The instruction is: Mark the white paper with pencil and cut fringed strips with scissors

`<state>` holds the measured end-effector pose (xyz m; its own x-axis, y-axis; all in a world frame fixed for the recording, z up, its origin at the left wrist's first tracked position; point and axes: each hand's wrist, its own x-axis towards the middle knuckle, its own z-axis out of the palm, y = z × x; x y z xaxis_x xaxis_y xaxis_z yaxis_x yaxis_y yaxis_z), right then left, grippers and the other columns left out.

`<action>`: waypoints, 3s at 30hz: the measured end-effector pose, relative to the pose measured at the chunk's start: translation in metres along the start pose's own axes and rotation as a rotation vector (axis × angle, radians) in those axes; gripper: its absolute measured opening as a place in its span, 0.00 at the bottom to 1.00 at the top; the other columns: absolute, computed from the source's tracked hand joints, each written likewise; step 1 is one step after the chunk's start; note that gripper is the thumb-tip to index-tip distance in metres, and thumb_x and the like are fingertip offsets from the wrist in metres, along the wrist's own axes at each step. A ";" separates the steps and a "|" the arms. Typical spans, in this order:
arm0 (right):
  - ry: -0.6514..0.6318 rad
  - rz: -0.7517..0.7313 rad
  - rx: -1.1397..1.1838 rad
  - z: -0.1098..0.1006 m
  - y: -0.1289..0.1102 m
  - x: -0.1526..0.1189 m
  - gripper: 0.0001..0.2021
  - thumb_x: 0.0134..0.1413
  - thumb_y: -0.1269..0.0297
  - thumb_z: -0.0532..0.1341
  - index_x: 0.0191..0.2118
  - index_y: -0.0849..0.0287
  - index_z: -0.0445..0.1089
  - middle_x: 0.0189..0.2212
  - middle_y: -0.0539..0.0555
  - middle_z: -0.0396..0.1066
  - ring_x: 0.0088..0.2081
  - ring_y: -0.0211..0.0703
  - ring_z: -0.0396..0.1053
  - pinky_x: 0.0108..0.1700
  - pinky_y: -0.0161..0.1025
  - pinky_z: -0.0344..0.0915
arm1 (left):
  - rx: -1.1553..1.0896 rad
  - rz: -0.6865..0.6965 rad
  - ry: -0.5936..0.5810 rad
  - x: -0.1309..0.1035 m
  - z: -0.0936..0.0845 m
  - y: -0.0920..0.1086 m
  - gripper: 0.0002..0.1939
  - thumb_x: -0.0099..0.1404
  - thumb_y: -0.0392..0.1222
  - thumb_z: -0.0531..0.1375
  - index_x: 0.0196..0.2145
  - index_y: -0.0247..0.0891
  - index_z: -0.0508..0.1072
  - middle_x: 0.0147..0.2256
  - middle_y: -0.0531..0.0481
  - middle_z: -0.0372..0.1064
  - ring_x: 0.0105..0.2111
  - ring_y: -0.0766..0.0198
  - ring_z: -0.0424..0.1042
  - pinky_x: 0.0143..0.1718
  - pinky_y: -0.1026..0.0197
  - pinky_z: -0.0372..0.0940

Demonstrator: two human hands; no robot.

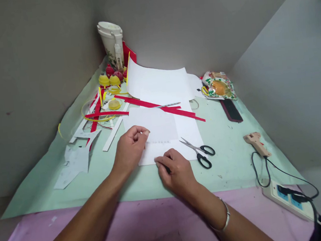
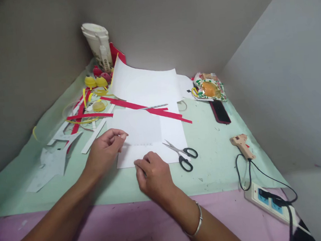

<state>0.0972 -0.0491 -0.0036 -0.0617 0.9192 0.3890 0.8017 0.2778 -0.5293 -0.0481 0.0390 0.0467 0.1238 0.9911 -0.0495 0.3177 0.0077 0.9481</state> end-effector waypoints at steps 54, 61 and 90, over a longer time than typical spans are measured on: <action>0.051 0.116 0.128 -0.006 0.003 0.004 0.10 0.55 0.73 0.57 0.38 0.59 0.76 0.29 0.53 0.66 0.31 0.40 0.66 0.33 0.36 0.64 | 0.004 0.015 0.007 -0.001 -0.002 0.000 0.09 0.62 0.49 0.56 0.33 0.42 0.70 0.19 0.58 0.56 0.21 0.66 0.58 0.23 0.64 0.53; 0.027 0.084 0.087 -0.008 0.004 0.005 0.10 0.55 0.72 0.57 0.39 0.58 0.75 0.30 0.54 0.67 0.32 0.41 0.67 0.33 0.36 0.64 | 0.211 -0.002 -0.077 0.005 -0.005 -0.004 0.09 0.59 0.48 0.56 0.31 0.42 0.71 0.17 0.59 0.56 0.19 0.65 0.56 0.22 0.63 0.51; -0.070 -0.037 -0.005 -0.009 0.016 0.003 0.14 0.53 0.73 0.57 0.42 0.54 0.77 0.31 0.53 0.67 0.30 0.39 0.65 0.31 0.34 0.60 | 0.635 -0.006 -0.422 -0.002 0.001 -0.011 0.04 0.55 0.42 0.54 0.27 0.42 0.68 0.26 0.53 0.70 0.26 0.62 0.65 0.25 0.61 0.52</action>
<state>0.1151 -0.0448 -0.0037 -0.1326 0.9258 0.3541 0.8013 0.3104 -0.5114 -0.0510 0.0368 0.0365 0.4287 0.8552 -0.2912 0.7835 -0.1914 0.5912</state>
